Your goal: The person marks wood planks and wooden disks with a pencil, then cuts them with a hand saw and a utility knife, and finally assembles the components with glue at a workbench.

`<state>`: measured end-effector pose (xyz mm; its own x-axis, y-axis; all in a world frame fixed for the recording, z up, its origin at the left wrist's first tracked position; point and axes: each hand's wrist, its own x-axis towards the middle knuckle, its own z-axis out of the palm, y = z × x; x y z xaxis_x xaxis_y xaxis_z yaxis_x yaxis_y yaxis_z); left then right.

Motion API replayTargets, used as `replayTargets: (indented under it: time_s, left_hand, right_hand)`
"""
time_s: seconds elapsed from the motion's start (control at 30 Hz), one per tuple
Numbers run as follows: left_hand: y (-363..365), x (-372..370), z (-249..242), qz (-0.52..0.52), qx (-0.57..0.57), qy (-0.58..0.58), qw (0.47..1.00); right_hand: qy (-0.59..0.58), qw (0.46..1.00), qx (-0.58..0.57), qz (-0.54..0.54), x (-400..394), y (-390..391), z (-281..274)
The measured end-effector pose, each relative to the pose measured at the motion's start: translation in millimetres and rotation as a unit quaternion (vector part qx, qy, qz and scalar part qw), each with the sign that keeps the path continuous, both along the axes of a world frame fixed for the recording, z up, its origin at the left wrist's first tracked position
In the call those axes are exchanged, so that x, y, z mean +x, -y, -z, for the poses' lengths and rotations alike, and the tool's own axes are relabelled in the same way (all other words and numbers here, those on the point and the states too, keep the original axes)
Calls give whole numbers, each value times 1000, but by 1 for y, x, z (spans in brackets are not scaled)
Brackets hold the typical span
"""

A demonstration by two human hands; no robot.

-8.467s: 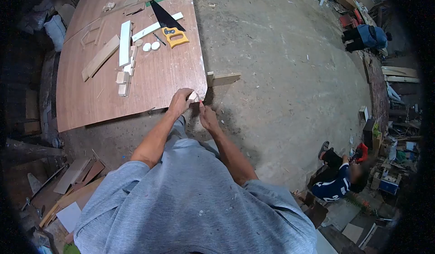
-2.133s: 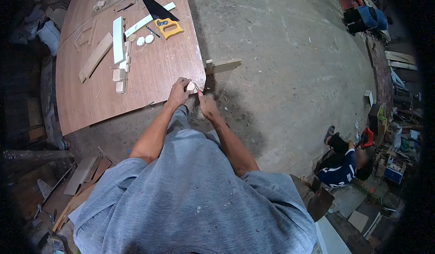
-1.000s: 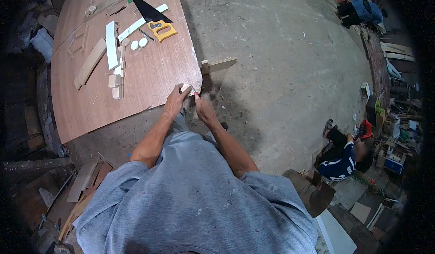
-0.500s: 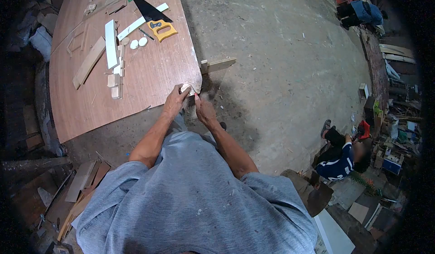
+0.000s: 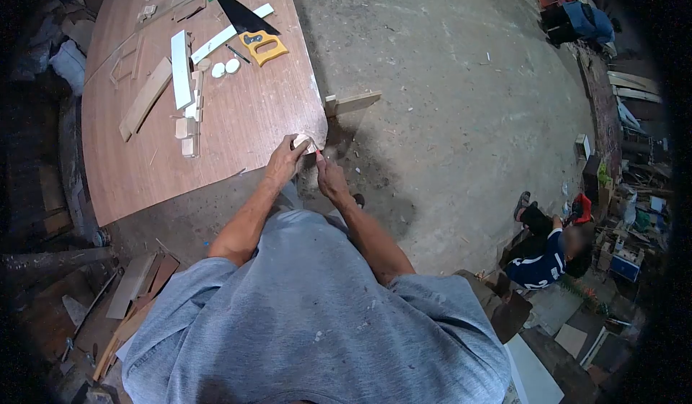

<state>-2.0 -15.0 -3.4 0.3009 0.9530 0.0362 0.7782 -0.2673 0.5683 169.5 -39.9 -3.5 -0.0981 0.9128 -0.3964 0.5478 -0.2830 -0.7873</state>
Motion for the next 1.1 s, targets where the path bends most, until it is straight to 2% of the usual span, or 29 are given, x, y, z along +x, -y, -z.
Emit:
replayTargets:
  time_s: [0.77,0.87,0.93,1.07,1.1]
  left_hand:
    - [-4,1,-8,4,17,9,1000]
    - [-5,-1,-2,6,22,18,1000]
    - [-4,0,-3,13,22,25,999]
    - [-7,-3,0,12,50,53,997]
    - [-5,-3,-1,16,49,55,997]
  right_hand:
    - [37,999,22,-12,-3,-2,-2]
    - [29,999,6,-18,-4,-5,14]
    - [77,997,18,-25,-4,-7,27]
    - [87,995,47,4,-3,-9,38]
    - [49,999,-3,-1,2,-13,25]
